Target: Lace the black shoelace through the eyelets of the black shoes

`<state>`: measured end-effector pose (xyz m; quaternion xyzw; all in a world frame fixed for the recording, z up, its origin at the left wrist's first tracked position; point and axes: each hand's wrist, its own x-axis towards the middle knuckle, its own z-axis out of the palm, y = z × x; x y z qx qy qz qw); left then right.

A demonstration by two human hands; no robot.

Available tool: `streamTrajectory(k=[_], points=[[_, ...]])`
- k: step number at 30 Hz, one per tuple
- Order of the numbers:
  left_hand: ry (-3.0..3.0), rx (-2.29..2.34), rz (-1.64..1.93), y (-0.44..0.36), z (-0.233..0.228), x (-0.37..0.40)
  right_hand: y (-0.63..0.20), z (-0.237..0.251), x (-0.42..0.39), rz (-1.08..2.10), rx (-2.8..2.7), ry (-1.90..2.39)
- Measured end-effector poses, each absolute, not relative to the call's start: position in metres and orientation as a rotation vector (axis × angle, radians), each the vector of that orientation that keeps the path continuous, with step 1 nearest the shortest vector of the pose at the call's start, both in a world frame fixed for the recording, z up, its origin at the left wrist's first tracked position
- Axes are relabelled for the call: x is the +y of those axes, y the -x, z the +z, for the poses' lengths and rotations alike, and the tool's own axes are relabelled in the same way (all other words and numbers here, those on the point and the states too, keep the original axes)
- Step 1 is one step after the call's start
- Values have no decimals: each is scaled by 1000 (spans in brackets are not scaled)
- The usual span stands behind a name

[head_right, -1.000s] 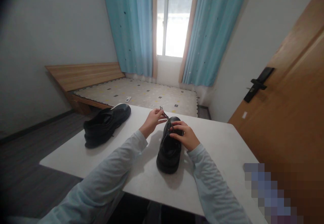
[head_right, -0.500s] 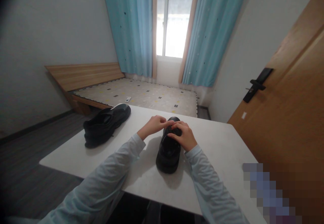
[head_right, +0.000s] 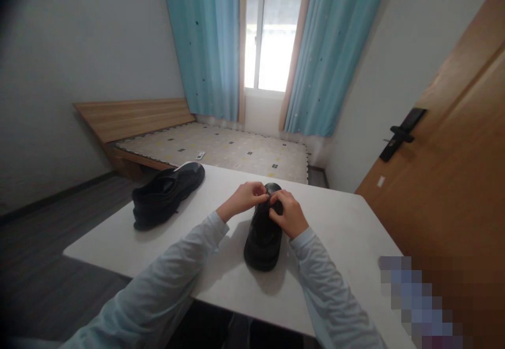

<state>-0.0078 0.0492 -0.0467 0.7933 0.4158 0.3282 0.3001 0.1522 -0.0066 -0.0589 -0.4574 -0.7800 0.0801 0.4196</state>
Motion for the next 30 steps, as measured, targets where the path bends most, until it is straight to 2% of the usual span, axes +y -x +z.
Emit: streamTrajectory(k=[4,13,25,30], points=[[-2088,1154,1010,7,-45,47,-152,-61,-6,246,-1881,1153],[-2091,1009,896,4,-43,40,-152,-63,-4,330,-1807,1193],[-2031,923,1192,4,-40,41,-148,-69,-2,561,-1567,1122],[-2122,835,1249,2,-42,37,-149,-64,-3,558,-1491,1115]])
